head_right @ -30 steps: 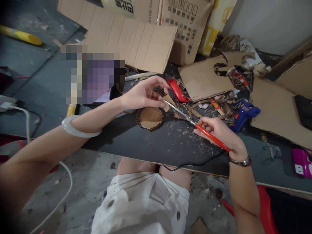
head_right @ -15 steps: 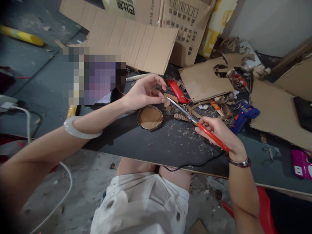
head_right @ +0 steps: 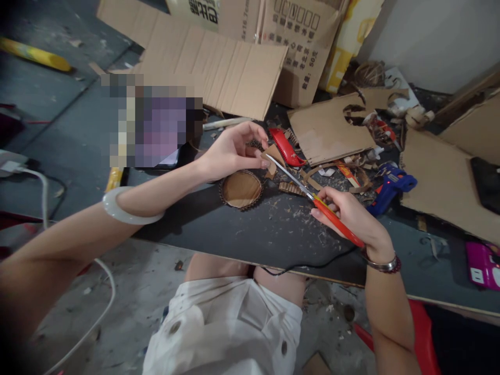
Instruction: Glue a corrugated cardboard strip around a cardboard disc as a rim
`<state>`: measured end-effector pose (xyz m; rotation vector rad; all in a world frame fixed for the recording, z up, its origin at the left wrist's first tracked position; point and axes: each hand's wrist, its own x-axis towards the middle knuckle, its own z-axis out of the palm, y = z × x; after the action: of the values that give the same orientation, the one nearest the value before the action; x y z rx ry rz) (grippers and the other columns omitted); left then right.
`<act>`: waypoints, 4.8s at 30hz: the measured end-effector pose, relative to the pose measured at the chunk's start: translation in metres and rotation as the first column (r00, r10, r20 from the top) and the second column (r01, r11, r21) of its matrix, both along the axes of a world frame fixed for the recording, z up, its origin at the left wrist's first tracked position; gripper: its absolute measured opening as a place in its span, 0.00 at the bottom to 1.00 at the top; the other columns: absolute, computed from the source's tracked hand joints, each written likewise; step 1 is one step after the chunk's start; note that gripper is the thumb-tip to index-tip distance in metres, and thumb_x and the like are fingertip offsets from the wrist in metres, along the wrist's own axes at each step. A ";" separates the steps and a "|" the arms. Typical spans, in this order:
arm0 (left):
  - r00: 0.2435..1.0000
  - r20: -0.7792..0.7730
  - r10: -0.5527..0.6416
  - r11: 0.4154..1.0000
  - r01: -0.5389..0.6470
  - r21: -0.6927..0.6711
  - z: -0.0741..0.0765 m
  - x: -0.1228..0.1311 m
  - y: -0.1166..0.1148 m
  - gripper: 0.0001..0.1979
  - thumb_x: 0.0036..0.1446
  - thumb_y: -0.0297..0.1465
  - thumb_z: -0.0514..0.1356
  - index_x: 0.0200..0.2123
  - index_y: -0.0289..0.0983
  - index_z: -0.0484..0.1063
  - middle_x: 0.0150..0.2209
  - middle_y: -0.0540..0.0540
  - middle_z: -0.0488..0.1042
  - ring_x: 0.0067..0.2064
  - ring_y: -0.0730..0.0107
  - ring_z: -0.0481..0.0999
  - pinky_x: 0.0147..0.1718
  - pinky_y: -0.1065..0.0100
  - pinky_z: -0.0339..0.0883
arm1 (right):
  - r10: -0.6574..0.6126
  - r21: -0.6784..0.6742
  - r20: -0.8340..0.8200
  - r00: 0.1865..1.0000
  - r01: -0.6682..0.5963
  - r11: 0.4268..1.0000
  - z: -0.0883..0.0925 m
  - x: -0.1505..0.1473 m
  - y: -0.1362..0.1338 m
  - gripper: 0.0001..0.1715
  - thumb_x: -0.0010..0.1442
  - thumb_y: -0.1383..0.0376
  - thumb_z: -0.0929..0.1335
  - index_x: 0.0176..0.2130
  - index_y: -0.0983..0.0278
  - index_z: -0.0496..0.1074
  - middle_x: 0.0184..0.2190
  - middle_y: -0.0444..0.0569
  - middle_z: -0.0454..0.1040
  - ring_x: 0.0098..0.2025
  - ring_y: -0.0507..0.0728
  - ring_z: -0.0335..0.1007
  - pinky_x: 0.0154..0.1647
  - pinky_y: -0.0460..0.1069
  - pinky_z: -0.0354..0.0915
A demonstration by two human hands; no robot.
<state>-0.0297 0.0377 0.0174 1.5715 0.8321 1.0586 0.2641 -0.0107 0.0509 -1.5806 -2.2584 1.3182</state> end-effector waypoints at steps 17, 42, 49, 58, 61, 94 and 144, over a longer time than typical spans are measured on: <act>0.999 0.013 0.037 0.999 -0.037 -0.008 -0.001 0.000 0.003 0.29 0.45 0.39 0.71 0.47 0.39 0.63 0.41 0.47 0.67 0.33 0.76 0.75 0.35 0.68 0.70 | -0.020 0.004 -0.060 0.998 0.020 1.000 0.001 -0.005 0.003 0.17 0.57 0.52 0.69 0.35 0.61 0.64 0.21 0.39 0.62 0.19 0.48 0.58 0.20 0.45 0.55; 1.000 0.012 0.016 1.000 -0.015 -0.025 -0.007 0.001 0.002 0.29 0.46 0.38 0.70 0.49 0.40 0.64 0.40 0.48 0.65 0.34 0.74 0.75 0.37 0.66 0.72 | -0.008 0.029 -0.018 1.000 0.008 1.000 0.007 -0.007 0.001 0.15 0.57 0.53 0.69 0.35 0.61 0.65 0.20 0.39 0.63 0.19 0.48 0.60 0.18 0.44 0.55; 0.999 0.041 0.008 0.999 -0.006 -0.051 -0.007 0.001 0.002 0.27 0.45 0.36 0.71 0.48 0.39 0.65 0.39 0.48 0.66 0.33 0.75 0.76 0.38 0.66 0.72 | -0.023 0.005 -0.043 0.999 0.023 1.000 0.000 -0.004 0.004 0.16 0.57 0.54 0.69 0.37 0.61 0.64 0.22 0.39 0.63 0.18 0.47 0.60 0.18 0.44 0.56; 0.995 0.099 0.022 0.998 -0.016 -0.064 -0.006 0.001 0.004 0.26 0.42 0.33 0.73 0.42 0.38 0.65 0.37 0.50 0.67 0.31 0.76 0.77 0.36 0.68 0.73 | -0.024 0.035 -0.027 0.999 0.025 0.999 -0.001 -0.003 0.004 0.14 0.58 0.54 0.68 0.36 0.61 0.64 0.21 0.38 0.63 0.18 0.48 0.59 0.19 0.44 0.56; 0.993 0.114 0.040 0.997 -0.031 -0.077 -0.005 0.001 0.004 0.25 0.41 0.32 0.73 0.40 0.38 0.65 0.36 0.51 0.67 0.30 0.76 0.76 0.34 0.68 0.73 | -0.027 0.047 -0.042 0.999 0.029 0.998 0.000 -0.005 0.004 0.15 0.57 0.54 0.68 0.35 0.61 0.64 0.21 0.39 0.63 0.18 0.47 0.59 0.20 0.45 0.57; 0.984 0.159 0.078 0.987 -0.054 -0.152 -0.001 0.004 0.002 0.24 0.40 0.26 0.73 0.38 0.38 0.64 0.33 0.53 0.67 0.28 0.76 0.76 0.36 0.66 0.75 | 0.023 0.110 0.058 0.998 -0.029 0.994 0.006 -0.007 -0.001 0.14 0.58 0.55 0.68 0.38 0.61 0.65 0.21 0.39 0.65 0.19 0.49 0.60 0.20 0.45 0.56; 0.971 0.171 0.169 0.967 -0.130 -0.218 0.003 0.005 0.000 0.20 0.42 0.22 0.70 0.36 0.36 0.64 0.31 0.52 0.72 0.35 0.70 0.78 0.42 0.62 0.74 | 0.014 0.101 0.010 1.000 -0.015 0.995 0.003 -0.007 0.001 0.15 0.58 0.54 0.68 0.36 0.61 0.63 0.20 0.38 0.62 0.17 0.49 0.59 0.19 0.45 0.55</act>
<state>-0.0247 0.0373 0.0206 1.2297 0.9097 1.1714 0.2572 -0.0093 0.0541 -1.5432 -2.3065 1.1811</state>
